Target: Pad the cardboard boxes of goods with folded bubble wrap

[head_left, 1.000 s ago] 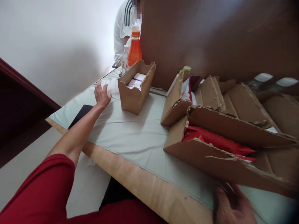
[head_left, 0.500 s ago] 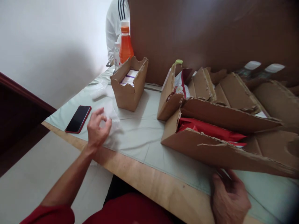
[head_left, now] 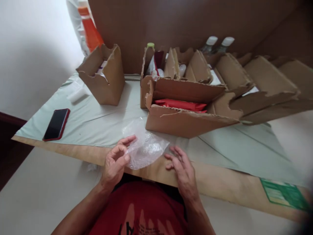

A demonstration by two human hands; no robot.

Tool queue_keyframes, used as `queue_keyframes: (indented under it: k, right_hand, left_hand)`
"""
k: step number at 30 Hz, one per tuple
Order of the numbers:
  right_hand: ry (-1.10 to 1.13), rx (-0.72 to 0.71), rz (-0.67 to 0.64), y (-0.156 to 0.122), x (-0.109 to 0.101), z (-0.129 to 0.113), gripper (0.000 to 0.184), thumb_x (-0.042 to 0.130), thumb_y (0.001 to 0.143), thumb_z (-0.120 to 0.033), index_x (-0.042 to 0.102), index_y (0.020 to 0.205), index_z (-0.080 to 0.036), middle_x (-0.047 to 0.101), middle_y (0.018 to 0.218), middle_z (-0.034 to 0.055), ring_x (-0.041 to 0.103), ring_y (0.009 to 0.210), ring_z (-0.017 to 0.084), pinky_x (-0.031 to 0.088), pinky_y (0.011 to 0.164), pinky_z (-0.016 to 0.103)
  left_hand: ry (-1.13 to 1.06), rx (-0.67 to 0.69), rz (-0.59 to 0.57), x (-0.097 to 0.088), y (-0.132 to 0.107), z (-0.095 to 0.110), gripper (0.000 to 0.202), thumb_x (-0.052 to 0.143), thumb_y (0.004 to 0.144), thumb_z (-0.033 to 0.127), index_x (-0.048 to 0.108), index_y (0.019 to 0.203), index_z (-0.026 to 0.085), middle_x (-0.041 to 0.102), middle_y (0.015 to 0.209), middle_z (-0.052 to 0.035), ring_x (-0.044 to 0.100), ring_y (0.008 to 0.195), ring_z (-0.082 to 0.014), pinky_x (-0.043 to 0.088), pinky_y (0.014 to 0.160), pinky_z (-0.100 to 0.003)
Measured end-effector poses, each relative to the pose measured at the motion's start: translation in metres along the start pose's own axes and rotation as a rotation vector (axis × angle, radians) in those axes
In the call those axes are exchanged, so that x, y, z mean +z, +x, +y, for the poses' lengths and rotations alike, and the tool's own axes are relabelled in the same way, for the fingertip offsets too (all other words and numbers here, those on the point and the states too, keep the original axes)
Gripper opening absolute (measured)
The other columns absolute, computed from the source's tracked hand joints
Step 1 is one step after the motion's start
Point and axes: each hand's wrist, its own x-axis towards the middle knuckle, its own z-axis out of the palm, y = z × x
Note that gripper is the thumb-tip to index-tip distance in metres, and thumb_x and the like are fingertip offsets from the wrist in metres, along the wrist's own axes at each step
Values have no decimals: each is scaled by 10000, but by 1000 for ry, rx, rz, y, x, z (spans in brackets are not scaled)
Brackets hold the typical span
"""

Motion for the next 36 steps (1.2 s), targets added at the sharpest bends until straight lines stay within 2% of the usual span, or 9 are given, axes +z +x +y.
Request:
queue_keyframes:
  k: [5,9,12,15,18,21,28,33,36]
  right_hand:
    - [202,134,-113,19,10,-12,798,736,796,-654,534,1421,-201,754,1040,98,717,803,212,546,527,266]
    - [234,217,-170,34,14,-16,740,707,797,-680,569,1352,-209,757,1061,105,703,787,199,524,516,250]
    - [62,169,-268,40,23,-13,685,791,768,-530,606,1347,-213,750,1074,99,671,723,156,502,533,240]
    - [-177,-9,-330,40,37,-10,588,782,777,-352,671,1348,-261,742,976,32,587,606,101,527,614,277]
    - [-344,-172,-402,34,50,-14,523,668,856,-265,677,1376,-322,757,928,1,609,626,124,560,702,324]
    - [-396,-335,-466,17,52,-26,361,573,937,-237,759,1241,-295,786,1016,27,715,839,181,587,807,356]
    - [-600,-782,-181,-39,-11,-39,404,636,920,-96,737,1251,-303,794,951,23,743,816,177,596,729,306]
    - [-778,-563,25,-47,-51,-8,269,625,968,-289,749,1205,-258,788,950,46,727,745,183,610,660,307]
    - [-881,-436,136,-40,-68,4,362,600,982,-349,684,1296,-191,761,1020,87,689,712,176,602,632,315]
  left_hand:
    - [13,-46,-95,7,-15,-3,492,827,739,641,576,634,231,711,1340,-83,613,1325,-404,500,1089,-633]
    - [45,-68,-86,-18,-35,-15,432,847,760,547,590,623,228,677,1415,-69,560,1389,-403,456,1137,-619]
    - [16,-149,3,-43,-48,-19,377,863,751,476,600,652,225,682,1411,-79,565,1387,-406,489,1106,-593]
    - [-1,-225,125,-65,-56,-17,365,847,732,524,694,935,262,715,1341,-118,630,1312,-402,558,1025,-557]
    - [108,-227,198,-78,-58,-15,814,845,680,593,570,1379,279,728,1285,-136,679,1242,-368,592,991,-495]
    - [387,-251,259,-77,-57,-14,1014,884,671,484,418,1543,256,715,1294,-121,714,1165,-311,593,991,-426]
    - [611,-98,154,-41,-36,-12,671,698,876,431,511,1494,248,702,1289,-89,717,1021,-221,586,923,-341]
    - [904,6,-119,-13,1,-35,707,641,883,317,435,1551,212,727,1039,-71,672,769,-197,593,783,-358]
    - [1086,173,-143,-11,13,-42,767,640,885,259,347,1589,178,707,964,-59,650,739,-200,598,765,-386]
